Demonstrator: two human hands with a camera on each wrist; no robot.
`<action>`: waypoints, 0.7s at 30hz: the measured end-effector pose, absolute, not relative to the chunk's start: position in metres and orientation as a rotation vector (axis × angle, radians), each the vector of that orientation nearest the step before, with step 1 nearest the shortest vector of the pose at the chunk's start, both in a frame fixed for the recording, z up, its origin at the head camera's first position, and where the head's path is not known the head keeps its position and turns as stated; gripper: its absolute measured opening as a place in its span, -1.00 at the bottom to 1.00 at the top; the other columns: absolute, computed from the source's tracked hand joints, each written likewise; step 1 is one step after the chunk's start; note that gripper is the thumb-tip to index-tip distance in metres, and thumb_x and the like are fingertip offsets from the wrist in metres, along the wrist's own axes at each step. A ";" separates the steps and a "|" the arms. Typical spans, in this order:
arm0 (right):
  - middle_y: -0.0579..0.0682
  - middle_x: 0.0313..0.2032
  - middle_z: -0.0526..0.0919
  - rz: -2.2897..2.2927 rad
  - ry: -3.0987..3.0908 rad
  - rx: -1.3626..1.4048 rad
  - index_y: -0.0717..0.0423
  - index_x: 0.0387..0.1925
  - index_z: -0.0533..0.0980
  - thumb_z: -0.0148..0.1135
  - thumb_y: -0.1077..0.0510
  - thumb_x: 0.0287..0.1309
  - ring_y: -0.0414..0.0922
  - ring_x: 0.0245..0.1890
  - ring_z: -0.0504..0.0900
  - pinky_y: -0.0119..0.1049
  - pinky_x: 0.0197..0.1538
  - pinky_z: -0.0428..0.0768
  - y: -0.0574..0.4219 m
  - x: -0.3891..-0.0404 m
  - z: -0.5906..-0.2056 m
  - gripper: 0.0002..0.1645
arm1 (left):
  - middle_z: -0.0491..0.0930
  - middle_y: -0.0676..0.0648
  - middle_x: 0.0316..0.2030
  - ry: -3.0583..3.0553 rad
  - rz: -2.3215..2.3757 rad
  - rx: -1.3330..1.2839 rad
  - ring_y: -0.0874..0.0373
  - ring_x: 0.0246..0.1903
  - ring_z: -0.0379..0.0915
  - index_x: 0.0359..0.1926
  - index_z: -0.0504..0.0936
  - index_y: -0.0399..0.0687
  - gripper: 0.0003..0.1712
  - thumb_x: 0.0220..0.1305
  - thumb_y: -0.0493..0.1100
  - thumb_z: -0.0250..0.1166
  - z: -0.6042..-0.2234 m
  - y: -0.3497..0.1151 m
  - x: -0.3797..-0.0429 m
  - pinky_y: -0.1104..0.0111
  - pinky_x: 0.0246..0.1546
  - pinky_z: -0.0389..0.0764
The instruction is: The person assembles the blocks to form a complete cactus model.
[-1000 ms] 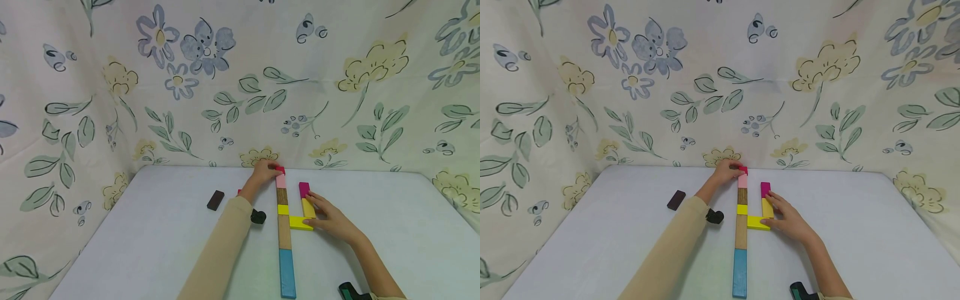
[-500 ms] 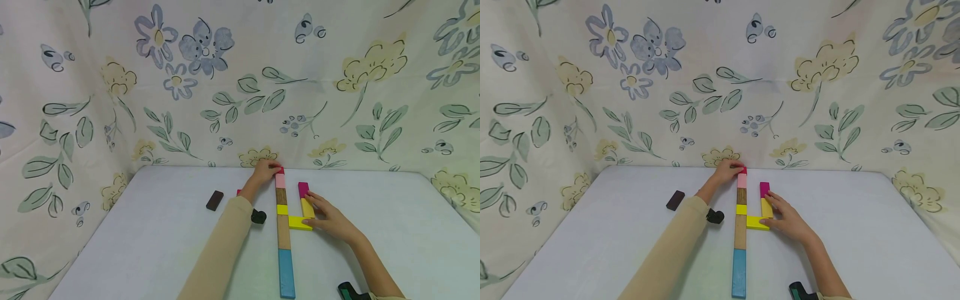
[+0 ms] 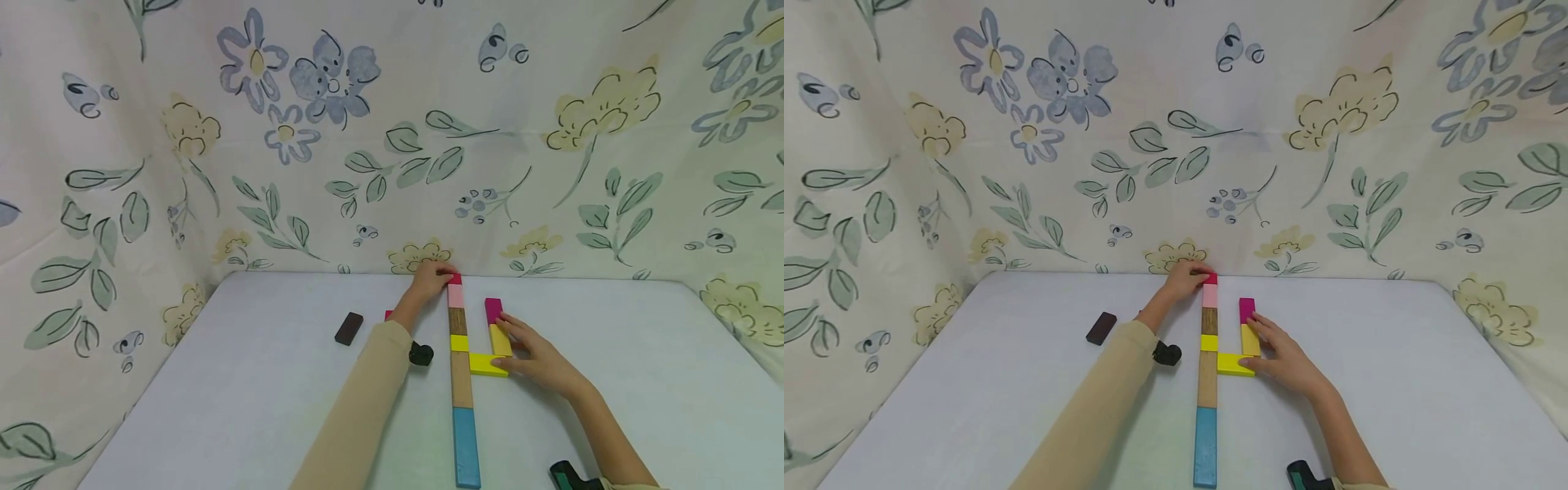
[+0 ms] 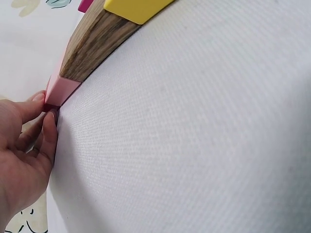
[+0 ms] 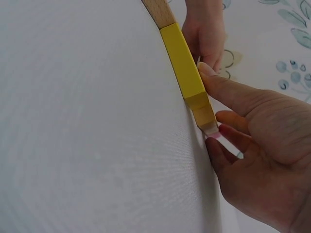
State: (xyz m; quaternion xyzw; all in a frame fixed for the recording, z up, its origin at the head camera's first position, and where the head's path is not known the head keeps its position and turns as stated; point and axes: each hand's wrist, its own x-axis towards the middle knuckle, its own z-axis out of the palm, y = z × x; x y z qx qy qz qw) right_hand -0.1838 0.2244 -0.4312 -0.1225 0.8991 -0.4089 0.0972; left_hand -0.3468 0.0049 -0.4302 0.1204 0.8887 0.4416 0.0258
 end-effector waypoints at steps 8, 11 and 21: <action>0.36 0.61 0.07 -1.195 2.670 -0.362 0.28 0.58 0.21 0.48 -0.03 0.25 0.42 0.47 0.28 0.31 0.34 0.49 0.224 -0.184 -0.430 0.04 | 0.70 -0.15 0.19 2.740 1.387 0.398 -0.03 0.24 0.52 0.12 0.78 -0.19 -0.73 0.54 -0.28 0.25 -0.433 0.004 -0.348 0.22 0.34 0.52; 0.36 0.61 0.07 -1.194 2.669 -0.365 0.28 0.59 0.21 0.48 -0.03 0.25 0.42 0.48 0.27 0.31 0.34 0.48 0.224 -0.184 -0.430 0.05 | 0.71 -0.14 0.17 2.741 1.385 0.400 -0.03 0.22 0.53 0.12 0.78 -0.19 -0.73 0.54 -0.28 0.26 -0.432 0.004 -0.349 0.22 0.33 0.53; 0.36 0.61 0.07 -1.200 2.666 -0.372 0.28 0.59 0.21 0.47 -0.03 0.25 0.42 0.47 0.30 0.29 0.34 0.50 0.225 -0.184 -0.431 0.04 | 0.71 -0.12 0.14 2.727 1.375 0.369 0.03 0.11 0.51 0.15 0.77 -0.15 -0.72 0.53 -0.25 0.28 -0.431 0.004 -0.347 0.34 0.22 0.58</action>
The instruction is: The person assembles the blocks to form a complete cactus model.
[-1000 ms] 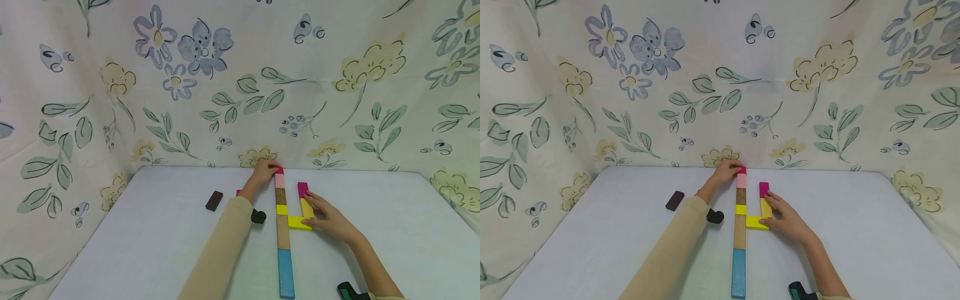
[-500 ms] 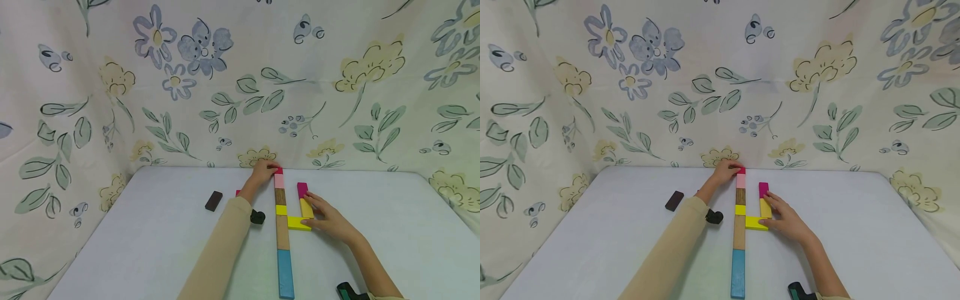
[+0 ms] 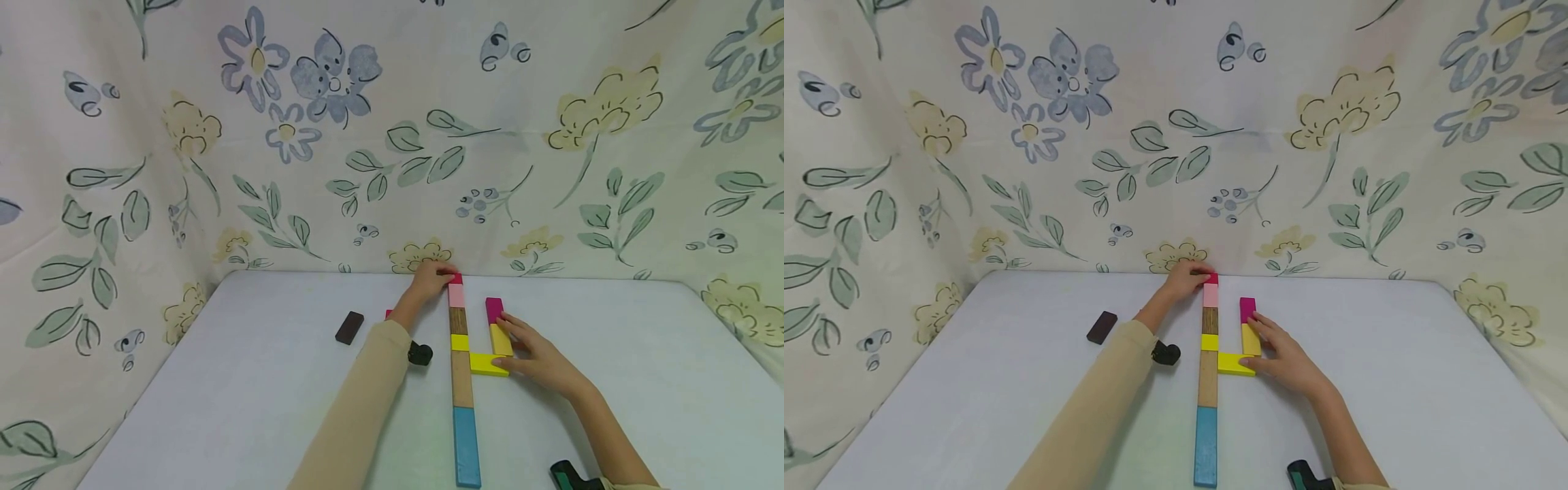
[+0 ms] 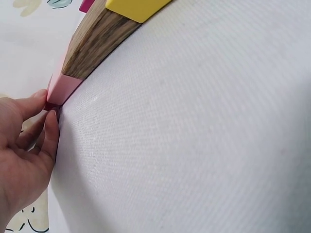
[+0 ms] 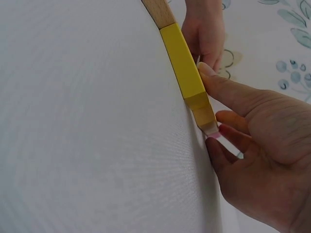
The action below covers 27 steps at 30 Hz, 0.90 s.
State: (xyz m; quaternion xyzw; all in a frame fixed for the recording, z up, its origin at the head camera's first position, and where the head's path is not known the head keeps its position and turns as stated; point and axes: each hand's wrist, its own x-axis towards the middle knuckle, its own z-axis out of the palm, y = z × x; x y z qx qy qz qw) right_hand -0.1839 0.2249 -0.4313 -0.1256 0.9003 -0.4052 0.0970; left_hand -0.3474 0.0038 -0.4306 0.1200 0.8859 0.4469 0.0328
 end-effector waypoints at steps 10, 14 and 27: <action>0.35 0.62 0.06 -1.223 2.651 -0.365 0.25 0.60 0.20 0.46 -0.04 0.27 0.41 0.49 0.26 0.31 0.36 0.46 0.224 -0.183 -0.431 0.03 | 0.68 -0.15 0.19 2.684 1.377 0.384 -0.01 0.15 0.49 0.19 0.74 -0.16 -0.69 0.50 -0.25 0.32 -0.427 0.001 -0.345 0.28 0.24 0.57; 0.34 0.62 0.06 -1.230 2.648 -0.367 0.25 0.60 0.20 0.46 -0.04 0.27 0.41 0.49 0.28 0.30 0.36 0.47 0.224 -0.183 -0.431 0.03 | 0.69 -0.15 0.13 2.682 1.396 0.372 0.01 0.08 0.50 0.16 0.75 -0.17 -0.71 0.52 -0.22 0.31 -0.428 0.002 -0.345 0.30 0.18 0.60; 0.35 0.62 0.06 -1.231 2.649 -0.366 0.25 0.60 0.20 0.47 -0.03 0.27 0.41 0.45 0.32 0.28 0.35 0.49 0.224 -0.183 -0.431 0.03 | 0.71 -0.15 0.11 2.719 1.408 0.348 -0.01 0.10 0.52 0.12 0.77 -0.19 -0.74 0.51 -0.25 0.30 -0.431 0.005 -0.346 0.28 0.23 0.58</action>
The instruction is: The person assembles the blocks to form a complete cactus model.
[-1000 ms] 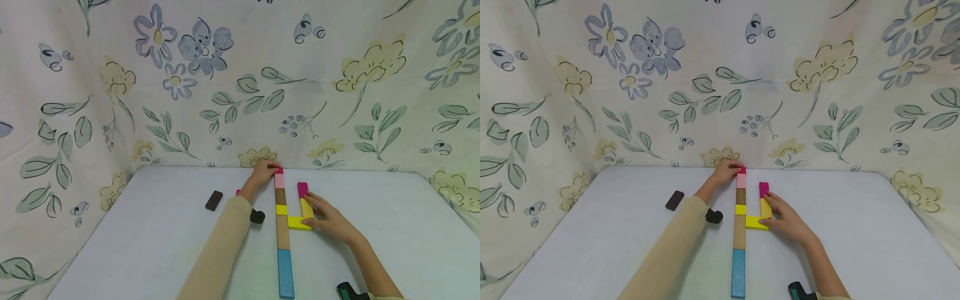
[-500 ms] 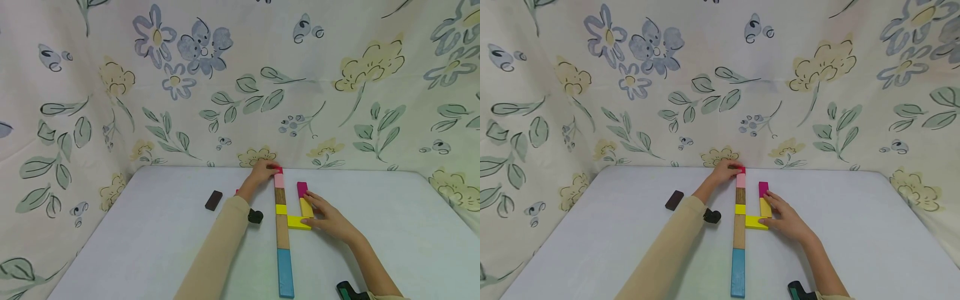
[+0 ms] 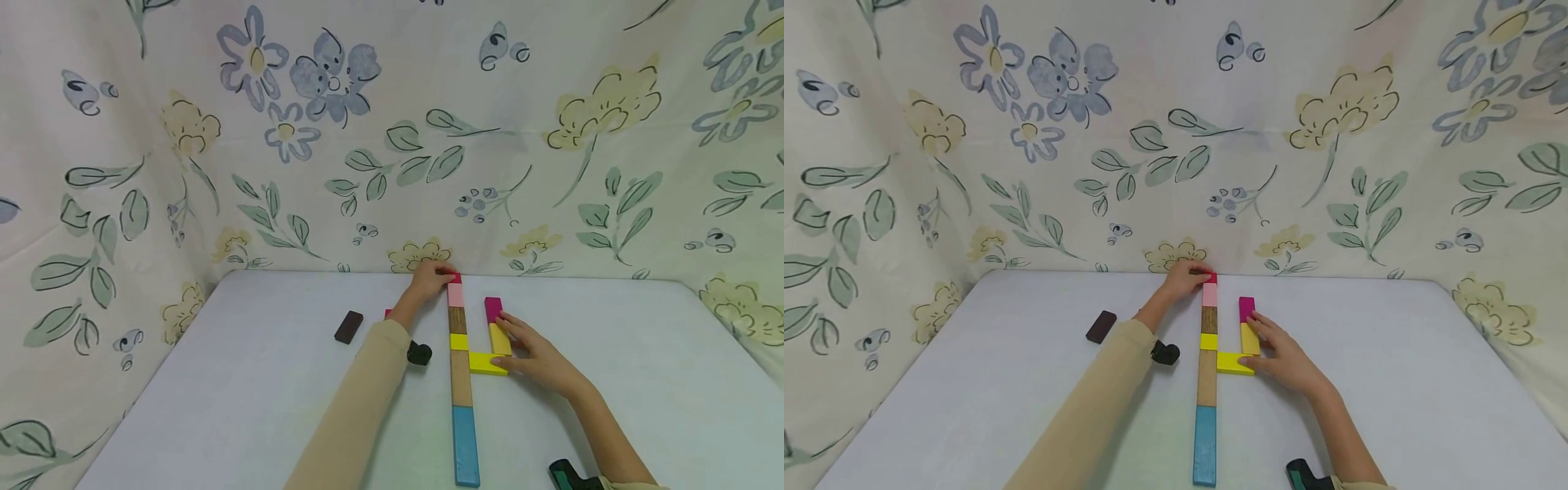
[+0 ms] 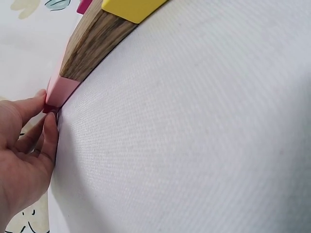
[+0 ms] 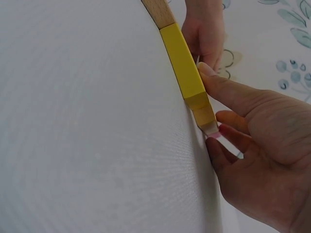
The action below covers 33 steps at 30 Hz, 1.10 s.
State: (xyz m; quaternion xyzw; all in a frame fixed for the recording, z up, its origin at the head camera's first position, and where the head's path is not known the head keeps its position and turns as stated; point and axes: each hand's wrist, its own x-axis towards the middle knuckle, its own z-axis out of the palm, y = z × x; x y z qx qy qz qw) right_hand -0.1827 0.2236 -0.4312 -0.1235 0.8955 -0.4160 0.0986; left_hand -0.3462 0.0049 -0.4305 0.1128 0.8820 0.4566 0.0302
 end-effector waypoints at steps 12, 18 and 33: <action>0.35 0.62 0.06 -1.221 2.648 -0.367 0.26 0.60 0.21 0.46 -0.03 0.27 0.41 0.48 0.28 0.30 0.36 0.47 0.224 -0.184 -0.431 0.03 | 0.69 -0.16 0.05 2.636 1.487 0.291 0.13 -0.19 0.49 0.14 0.75 -0.19 -0.72 0.51 -0.25 0.31 -0.427 0.001 -0.342 0.48 -0.14 0.63; 0.36 0.61 0.07 -1.211 2.656 -0.375 0.29 0.58 0.21 0.48 -0.01 0.24 0.42 0.48 0.26 0.27 0.34 0.50 0.224 -0.185 -0.432 0.04 | 0.68 -0.22 -0.02 2.562 1.584 0.286 0.15 -0.32 0.47 0.17 0.72 -0.25 -0.71 0.52 -0.28 0.29 -0.423 -0.007 -0.338 0.53 -0.30 0.56; 0.35 0.62 0.05 -1.211 2.651 -0.361 0.25 0.59 0.22 0.46 -0.05 0.27 0.41 0.49 0.25 0.29 0.36 0.47 0.224 -0.185 -0.433 0.03 | 0.70 -0.21 0.08 2.520 1.678 0.408 -0.05 -0.08 0.69 0.24 0.67 -0.29 -0.66 0.55 -0.27 0.24 -0.405 -0.040 -0.309 0.33 -0.03 0.74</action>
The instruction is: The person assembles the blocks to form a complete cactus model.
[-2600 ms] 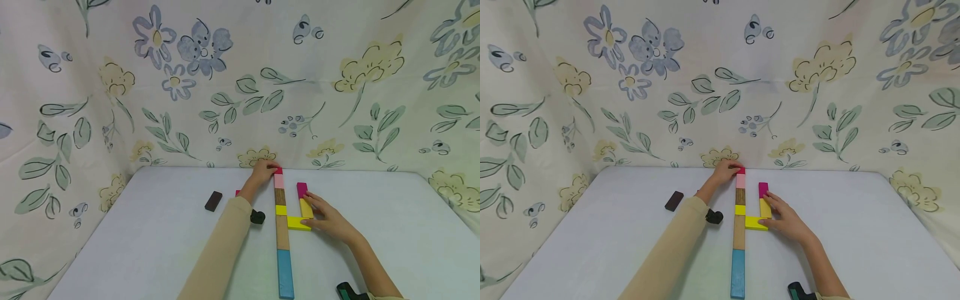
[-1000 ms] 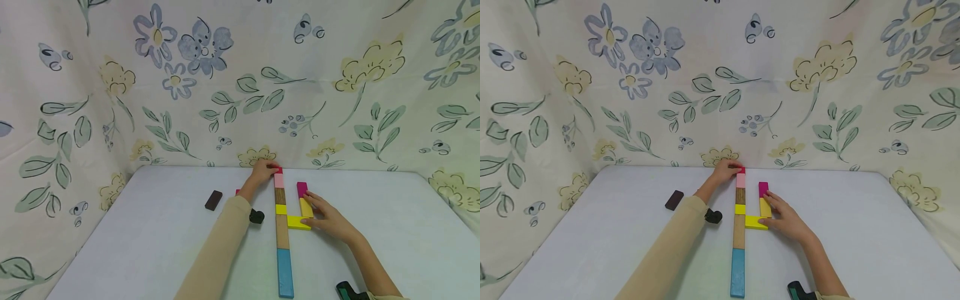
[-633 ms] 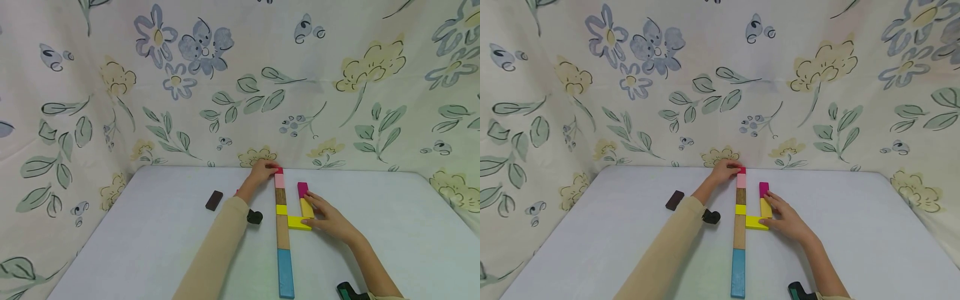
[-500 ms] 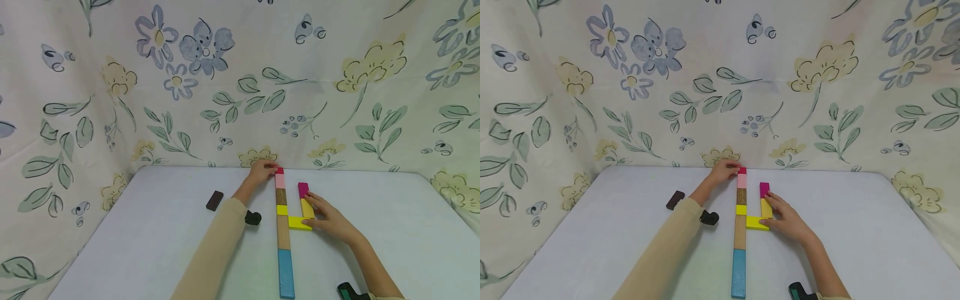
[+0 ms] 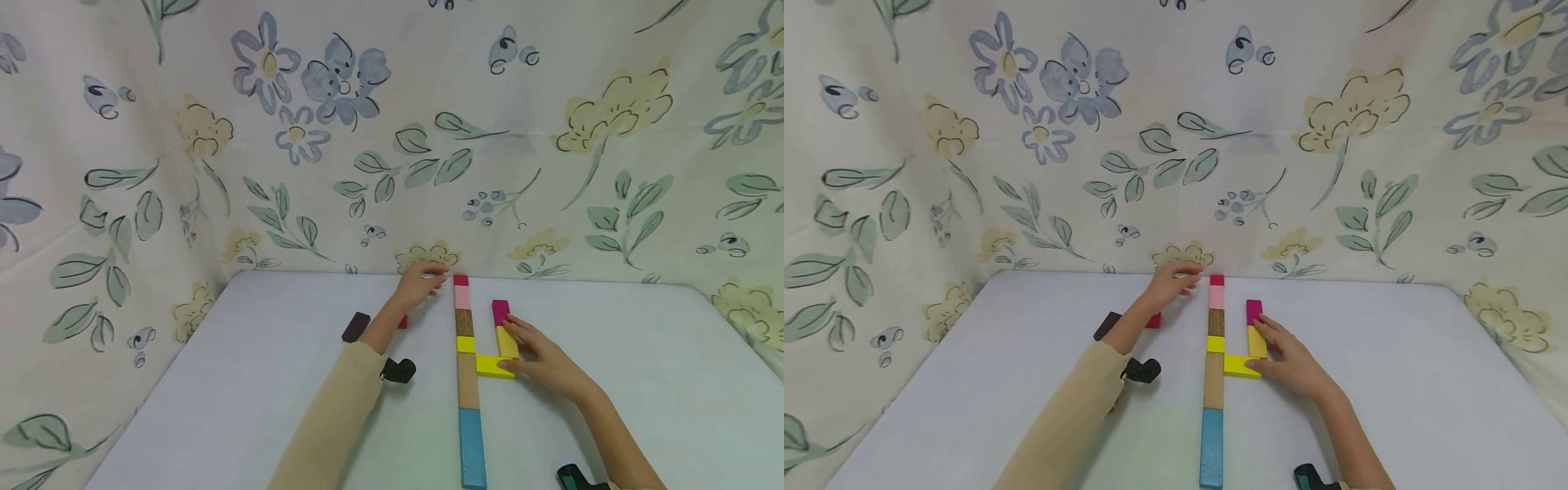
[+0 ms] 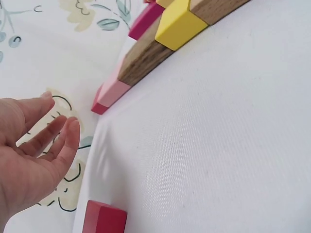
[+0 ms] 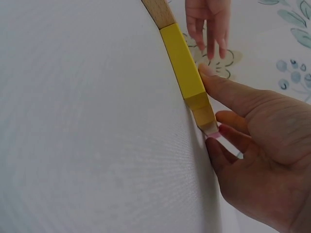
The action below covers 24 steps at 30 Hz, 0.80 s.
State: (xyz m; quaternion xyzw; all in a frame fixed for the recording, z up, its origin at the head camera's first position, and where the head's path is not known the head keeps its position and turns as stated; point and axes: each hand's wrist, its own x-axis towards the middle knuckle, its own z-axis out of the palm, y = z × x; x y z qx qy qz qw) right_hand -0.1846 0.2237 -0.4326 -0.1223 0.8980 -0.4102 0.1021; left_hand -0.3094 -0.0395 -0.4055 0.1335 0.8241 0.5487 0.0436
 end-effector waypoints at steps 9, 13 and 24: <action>0.38 0.61 0.06 -1.187 2.671 -0.384 0.29 0.58 0.21 0.46 -0.02 0.28 0.42 0.45 0.31 0.31 0.34 0.49 0.226 -0.184 -0.433 0.02 | 0.65 -0.28 0.18 2.460 1.786 0.382 -0.28 0.09 0.65 0.28 0.64 -0.29 -0.62 0.54 -0.25 0.26 -0.394 -0.057 -0.287 0.29 0.02 0.74; 0.38 0.60 0.07 -1.182 2.679 -0.390 0.29 0.58 0.22 0.47 -0.01 0.27 0.43 0.46 0.31 0.29 0.34 0.49 0.226 -0.184 -0.434 0.02 | 0.65 -0.25 0.20 2.516 1.766 0.366 -0.27 0.08 0.65 0.28 0.66 -0.23 -0.62 0.53 -0.24 0.28 -0.386 -0.067 -0.275 0.29 0.01 0.74; 0.37 0.61 0.06 -1.199 2.668 -0.389 0.28 0.58 0.22 0.46 -0.05 0.28 0.42 0.47 0.29 0.31 0.37 0.45 0.225 -0.184 -0.434 0.02 | 0.69 -0.26 0.14 2.597 1.843 0.249 -0.26 0.02 0.67 0.22 0.71 -0.21 -0.65 0.47 -0.27 0.33 -0.379 -0.096 -0.253 0.29 -0.04 0.74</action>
